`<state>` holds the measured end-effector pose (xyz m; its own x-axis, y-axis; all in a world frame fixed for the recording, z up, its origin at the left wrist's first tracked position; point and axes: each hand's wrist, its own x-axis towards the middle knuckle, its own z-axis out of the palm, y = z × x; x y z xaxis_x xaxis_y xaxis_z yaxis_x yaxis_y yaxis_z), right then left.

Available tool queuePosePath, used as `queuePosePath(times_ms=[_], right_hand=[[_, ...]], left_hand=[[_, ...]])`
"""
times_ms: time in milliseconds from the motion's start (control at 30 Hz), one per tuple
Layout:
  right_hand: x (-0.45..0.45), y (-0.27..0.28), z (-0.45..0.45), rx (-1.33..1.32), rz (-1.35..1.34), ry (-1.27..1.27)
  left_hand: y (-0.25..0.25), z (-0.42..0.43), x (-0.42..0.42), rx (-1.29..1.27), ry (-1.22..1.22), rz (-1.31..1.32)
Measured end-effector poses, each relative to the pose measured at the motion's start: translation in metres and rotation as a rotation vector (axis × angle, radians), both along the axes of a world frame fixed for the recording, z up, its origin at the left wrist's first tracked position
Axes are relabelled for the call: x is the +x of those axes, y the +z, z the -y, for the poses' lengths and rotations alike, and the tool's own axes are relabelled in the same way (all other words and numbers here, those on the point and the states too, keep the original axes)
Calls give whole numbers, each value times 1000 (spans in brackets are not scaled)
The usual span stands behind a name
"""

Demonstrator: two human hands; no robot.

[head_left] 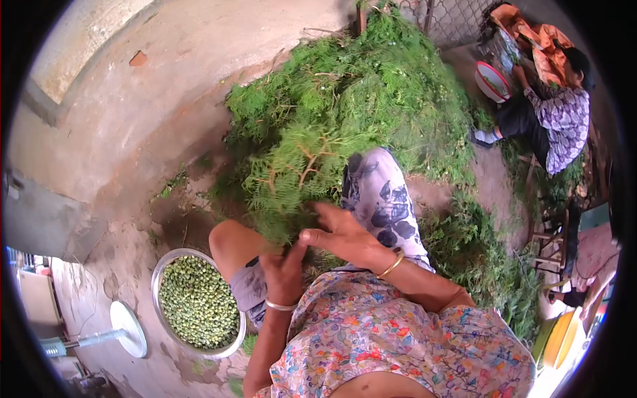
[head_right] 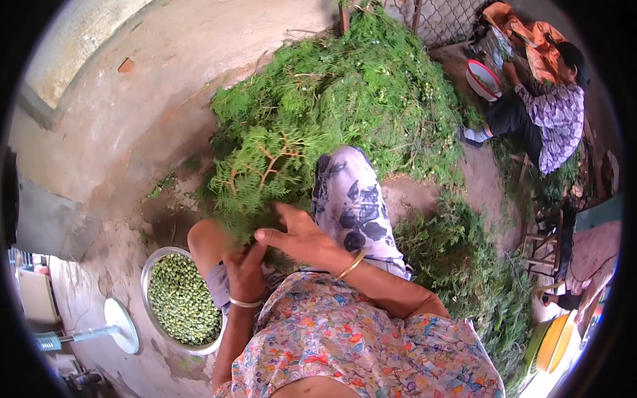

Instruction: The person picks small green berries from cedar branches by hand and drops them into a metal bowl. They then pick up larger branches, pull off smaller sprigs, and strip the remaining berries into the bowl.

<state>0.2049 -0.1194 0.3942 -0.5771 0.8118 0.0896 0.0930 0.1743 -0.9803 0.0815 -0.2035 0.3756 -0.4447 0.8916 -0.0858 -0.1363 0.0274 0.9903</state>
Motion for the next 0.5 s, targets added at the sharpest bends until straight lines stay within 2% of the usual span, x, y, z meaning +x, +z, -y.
queuePosePath(times_ms=[67,100,133,167,200,267,300,367,400,433,467,500], right_hand=[[-2,3,2,-193,411,155],[-6,-5,12,-181,251,108],[-8,-13,17,-182,254,75],[-9,-21,18,-176,298,10],[-7,-19,15,-171,343,-60],[10,-8,5,-244,271,-179],[21,-4,-4,-330,162,-242],[55,16,-22,-561,-163,-282],[72,21,-24,-583,-243,-456],[111,-16,-35,72,0,-360],[146,-24,-35,141,-9,-500],[191,-39,-33,201,149,-609]], left_hand=[[-3,14,-13,-66,-65,7],[-6,21,-18,-133,-163,-195],[-8,20,-17,-190,-267,-398],[18,15,-8,-132,-317,-502],[21,13,-1,-110,-359,-497],[21,13,6,-3,-243,-206],[25,8,9,13,-284,-198],[32,-1,7,63,-35,73],[24,-5,-2,71,-69,83],[8,-10,-16,-18,-52,208],[-7,-14,-27,-111,-31,331],[-19,-17,-31,-119,-30,379]])
